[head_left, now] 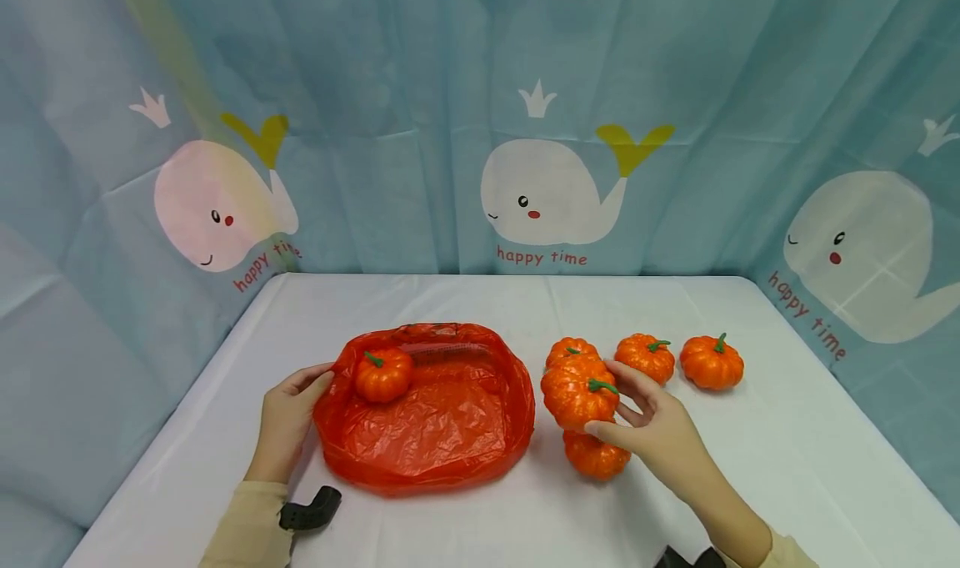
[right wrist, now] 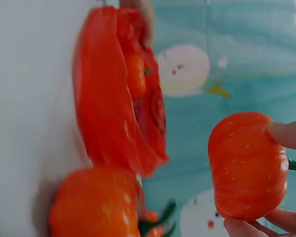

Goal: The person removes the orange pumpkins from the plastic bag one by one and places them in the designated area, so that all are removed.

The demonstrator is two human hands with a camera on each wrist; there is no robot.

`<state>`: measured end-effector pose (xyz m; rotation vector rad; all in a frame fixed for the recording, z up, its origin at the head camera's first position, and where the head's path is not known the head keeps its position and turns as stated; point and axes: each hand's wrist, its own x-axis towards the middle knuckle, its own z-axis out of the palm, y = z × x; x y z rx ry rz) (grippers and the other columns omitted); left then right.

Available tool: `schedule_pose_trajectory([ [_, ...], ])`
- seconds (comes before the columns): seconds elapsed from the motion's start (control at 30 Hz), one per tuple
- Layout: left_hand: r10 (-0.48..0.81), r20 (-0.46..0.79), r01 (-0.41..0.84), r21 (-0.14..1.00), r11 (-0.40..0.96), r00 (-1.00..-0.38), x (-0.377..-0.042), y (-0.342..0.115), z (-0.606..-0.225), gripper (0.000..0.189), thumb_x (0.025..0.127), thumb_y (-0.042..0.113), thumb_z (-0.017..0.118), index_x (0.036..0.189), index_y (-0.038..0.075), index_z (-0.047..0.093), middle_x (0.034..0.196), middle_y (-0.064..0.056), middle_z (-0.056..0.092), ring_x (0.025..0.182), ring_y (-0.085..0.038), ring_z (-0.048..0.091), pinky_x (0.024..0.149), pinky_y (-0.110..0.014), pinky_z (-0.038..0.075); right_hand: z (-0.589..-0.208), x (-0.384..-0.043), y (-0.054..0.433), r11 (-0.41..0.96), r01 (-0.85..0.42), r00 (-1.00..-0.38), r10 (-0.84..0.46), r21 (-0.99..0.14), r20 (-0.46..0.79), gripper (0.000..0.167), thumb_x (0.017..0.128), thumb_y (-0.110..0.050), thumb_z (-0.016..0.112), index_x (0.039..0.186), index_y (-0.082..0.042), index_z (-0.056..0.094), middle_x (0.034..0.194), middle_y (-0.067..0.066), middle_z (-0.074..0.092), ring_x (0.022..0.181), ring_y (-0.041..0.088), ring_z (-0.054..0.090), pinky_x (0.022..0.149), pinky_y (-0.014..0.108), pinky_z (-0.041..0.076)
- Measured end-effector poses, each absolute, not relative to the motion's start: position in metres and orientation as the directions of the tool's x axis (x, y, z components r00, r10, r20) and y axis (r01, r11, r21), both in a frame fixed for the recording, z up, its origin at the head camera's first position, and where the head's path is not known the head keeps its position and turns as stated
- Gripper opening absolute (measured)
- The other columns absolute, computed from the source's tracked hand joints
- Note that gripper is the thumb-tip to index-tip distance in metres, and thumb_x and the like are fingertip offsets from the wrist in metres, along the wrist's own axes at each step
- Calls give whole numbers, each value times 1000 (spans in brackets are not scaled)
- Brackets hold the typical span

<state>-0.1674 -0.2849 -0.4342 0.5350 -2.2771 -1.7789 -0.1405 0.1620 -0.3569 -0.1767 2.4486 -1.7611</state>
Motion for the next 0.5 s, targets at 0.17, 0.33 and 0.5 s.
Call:
schedule_pose_trajectory([
  [0.17, -396, -72, -161, 967, 198, -915, -168, -284, -435, 49, 100, 34, 59, 136, 1, 59, 91, 33, 61, 98, 9, 55, 82, -5, 49, -359, -139, 188, 349, 39, -994, -86, -936, -73, 84, 85, -23, 80, 154, -9, 34, 161, 12, 31, 146, 30, 34, 101, 19, 44],
  [0.33, -400, -81, -176, 962, 207, -913, -168, -284, -435, 49, 100, 36, 59, 136, 3, 59, 92, 33, 60, 99, 9, 54, 82, -4, 49, -365, -138, 211, 375, 114, -992, -7, -920, -126, 86, 87, -28, 78, 156, -11, 29, 165, 9, 23, 148, 23, 32, 91, 3, 43],
  [0.5, -411, -86, -189, 957, 219, -907, -168, -286, -435, 49, 100, 37, 58, 136, 4, 59, 92, 32, 60, 99, 8, 54, 81, -4, 49, -375, -136, 226, 394, 167, -986, 44, -904, -163, 85, 88, -31, 77, 157, -17, 29, 165, 7, 24, 134, 1, 37, 85, -2, 42],
])
